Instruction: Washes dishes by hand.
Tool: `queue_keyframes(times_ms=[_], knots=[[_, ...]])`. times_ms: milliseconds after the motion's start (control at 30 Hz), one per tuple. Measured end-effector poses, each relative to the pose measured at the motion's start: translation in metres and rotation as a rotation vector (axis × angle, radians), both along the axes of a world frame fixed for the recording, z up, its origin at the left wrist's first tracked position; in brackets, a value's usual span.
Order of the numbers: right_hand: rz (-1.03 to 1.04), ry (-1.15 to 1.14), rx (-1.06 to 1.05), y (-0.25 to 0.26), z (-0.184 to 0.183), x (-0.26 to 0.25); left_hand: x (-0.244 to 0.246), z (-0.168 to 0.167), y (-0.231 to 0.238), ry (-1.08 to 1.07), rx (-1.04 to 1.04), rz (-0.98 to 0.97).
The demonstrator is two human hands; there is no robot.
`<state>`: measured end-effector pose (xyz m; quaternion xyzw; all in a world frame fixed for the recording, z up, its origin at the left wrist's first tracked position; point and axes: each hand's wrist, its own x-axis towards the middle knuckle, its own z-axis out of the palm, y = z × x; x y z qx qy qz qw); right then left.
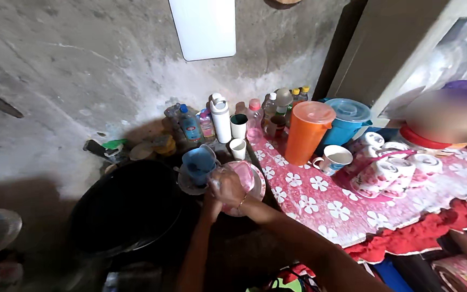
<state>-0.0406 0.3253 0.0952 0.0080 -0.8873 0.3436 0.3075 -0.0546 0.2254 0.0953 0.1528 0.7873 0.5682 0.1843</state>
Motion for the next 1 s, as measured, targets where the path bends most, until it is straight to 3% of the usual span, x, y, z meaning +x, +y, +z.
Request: queue_keyframes(times_ms=[133,200,400,500,600,767,833,900,1000], knots=[[-0.102,-0.454,-0.177,0.039,0.007,-0.012,0.002,0.001,-0.005,-0.019,0.021,0.019],[-0.179,-0.551,-0.202,0.05,0.0,-0.017,0.004,0.001,-0.007,-0.037,-0.018,0.021],[0.006,-0.386,-0.066,0.007,0.01,-0.003,0.003,-0.002,-0.002,-0.021,0.022,-0.004],[-0.156,-0.523,-0.164,0.042,0.0,-0.017,0.004,-0.006,-0.006,-0.1,0.116,0.105],[-0.28,-0.484,-0.214,0.052,-0.019,-0.016,0.005,-0.009,-0.001,-0.18,0.314,0.218],[-0.001,-0.241,-0.162,-0.017,-0.04,0.024,0.002,-0.015,0.012,-0.309,0.614,0.288],[0.024,-0.228,-0.131,-0.017,-0.037,0.022,0.007,-0.016,0.01,-0.287,0.648,0.249],[-0.094,-0.357,-0.12,0.007,-0.037,0.011,0.015,-0.012,0.009,-0.301,0.599,0.266],[-0.312,-0.371,-0.182,0.051,-0.041,-0.007,0.025,-0.002,0.004,-0.391,0.53,0.264]])
